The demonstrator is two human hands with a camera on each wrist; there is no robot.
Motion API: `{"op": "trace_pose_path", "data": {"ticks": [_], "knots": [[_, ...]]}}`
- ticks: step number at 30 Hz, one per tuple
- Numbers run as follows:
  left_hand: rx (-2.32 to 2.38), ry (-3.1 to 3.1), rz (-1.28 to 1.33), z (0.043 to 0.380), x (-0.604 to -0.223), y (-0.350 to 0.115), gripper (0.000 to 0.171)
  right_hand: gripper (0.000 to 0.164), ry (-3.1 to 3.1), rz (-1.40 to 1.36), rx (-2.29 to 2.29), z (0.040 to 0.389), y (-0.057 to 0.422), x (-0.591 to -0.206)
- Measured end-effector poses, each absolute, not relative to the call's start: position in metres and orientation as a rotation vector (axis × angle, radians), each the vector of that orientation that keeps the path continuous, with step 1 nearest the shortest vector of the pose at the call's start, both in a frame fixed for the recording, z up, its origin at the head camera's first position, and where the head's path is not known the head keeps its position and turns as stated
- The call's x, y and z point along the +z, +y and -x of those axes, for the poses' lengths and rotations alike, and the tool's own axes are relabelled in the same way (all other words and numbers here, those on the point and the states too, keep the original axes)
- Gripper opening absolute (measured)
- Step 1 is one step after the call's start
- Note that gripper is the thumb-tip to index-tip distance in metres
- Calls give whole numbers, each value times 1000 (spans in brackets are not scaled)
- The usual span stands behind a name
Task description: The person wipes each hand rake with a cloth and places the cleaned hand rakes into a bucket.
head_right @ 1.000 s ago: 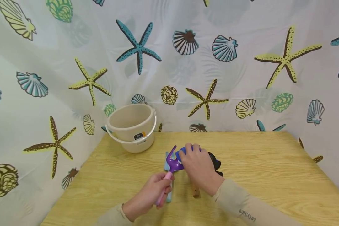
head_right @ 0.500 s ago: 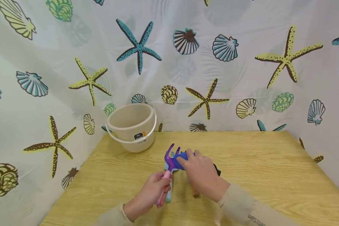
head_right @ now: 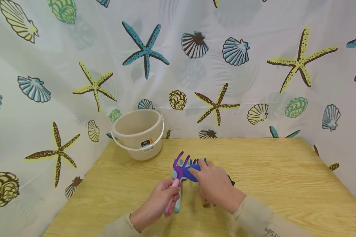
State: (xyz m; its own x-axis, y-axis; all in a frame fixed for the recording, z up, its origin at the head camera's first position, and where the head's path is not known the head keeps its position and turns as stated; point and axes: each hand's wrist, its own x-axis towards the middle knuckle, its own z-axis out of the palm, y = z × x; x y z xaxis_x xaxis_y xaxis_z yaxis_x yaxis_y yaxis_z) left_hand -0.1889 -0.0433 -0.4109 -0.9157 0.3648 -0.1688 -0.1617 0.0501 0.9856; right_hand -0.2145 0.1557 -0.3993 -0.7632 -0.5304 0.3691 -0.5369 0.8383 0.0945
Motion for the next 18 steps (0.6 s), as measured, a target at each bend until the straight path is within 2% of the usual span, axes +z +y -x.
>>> {"op": "trace_pose_path", "data": {"ticks": [10, 18], "knots": [[1923, 1922, -185, 187, -410, -44, 20, 47, -2471, -740, -129, 235, 172, -413], [1958, 1911, -197, 185, -410, -42, 18, 48, -2474, -689, -127, 226, 161, -409]]}}
